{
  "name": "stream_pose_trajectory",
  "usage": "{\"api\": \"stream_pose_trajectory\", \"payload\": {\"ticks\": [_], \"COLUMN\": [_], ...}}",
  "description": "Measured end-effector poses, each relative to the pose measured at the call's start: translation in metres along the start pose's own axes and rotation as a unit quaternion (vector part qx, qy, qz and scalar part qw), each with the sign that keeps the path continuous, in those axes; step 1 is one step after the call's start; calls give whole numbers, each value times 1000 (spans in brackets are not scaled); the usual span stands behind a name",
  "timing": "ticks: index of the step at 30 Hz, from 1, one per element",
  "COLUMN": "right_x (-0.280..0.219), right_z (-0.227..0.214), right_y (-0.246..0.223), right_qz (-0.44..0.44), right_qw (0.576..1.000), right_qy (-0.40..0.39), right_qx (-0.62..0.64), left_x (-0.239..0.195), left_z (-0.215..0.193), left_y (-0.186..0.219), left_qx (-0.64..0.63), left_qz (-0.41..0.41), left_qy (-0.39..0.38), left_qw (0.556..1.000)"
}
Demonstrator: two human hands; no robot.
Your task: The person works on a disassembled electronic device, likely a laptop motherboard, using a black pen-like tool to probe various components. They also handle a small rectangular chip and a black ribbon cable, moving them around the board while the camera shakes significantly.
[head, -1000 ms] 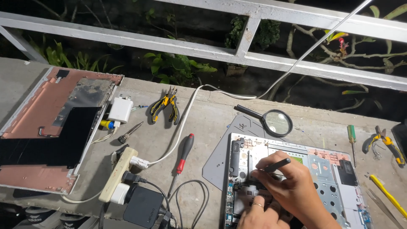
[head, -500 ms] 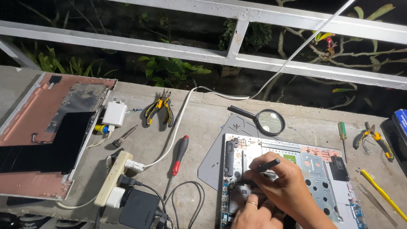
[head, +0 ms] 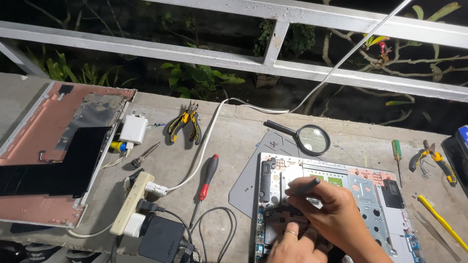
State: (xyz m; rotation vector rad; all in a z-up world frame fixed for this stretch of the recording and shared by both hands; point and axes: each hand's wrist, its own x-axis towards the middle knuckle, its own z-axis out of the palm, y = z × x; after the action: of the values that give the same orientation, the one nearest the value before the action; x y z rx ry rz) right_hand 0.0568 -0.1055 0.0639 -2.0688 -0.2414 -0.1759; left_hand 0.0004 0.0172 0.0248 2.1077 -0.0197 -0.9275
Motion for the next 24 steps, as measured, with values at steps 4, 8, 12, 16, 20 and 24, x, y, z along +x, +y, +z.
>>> {"api": "stream_pose_trajectory", "payload": {"ticks": [4, 8, 12, 16, 20, 24], "right_x": [3, 1, -2, -3, -3, -5], "right_z": [-1, 3, -2, -8, -9, -7], "right_y": [-1, 4, 2, -1, -2, 4], "right_qz": [13, -54, 76, 93, 139, 91], "right_qw": [999, 998, 996, 994, 986, 993], "right_qy": [-28, -4, 24, 40, 61, 51], "right_qx": [15, -9, 26, 43, 61, 52], "left_x": [11, 21, 11, 6, 8, 4], "left_z": [16, 32, 16, 7, 8, 8], "left_y": [-8, -20, -9, -3, -5, -8], "left_qx": [-13, 6, -2, 10, 8, 12], "left_qz": [-8, 38, 7, -25, 2, 39], "left_qy": [15, 78, 38, -6, 16, 34], "left_qw": [1000, 996, 999, 1000, 1000, 999]}}
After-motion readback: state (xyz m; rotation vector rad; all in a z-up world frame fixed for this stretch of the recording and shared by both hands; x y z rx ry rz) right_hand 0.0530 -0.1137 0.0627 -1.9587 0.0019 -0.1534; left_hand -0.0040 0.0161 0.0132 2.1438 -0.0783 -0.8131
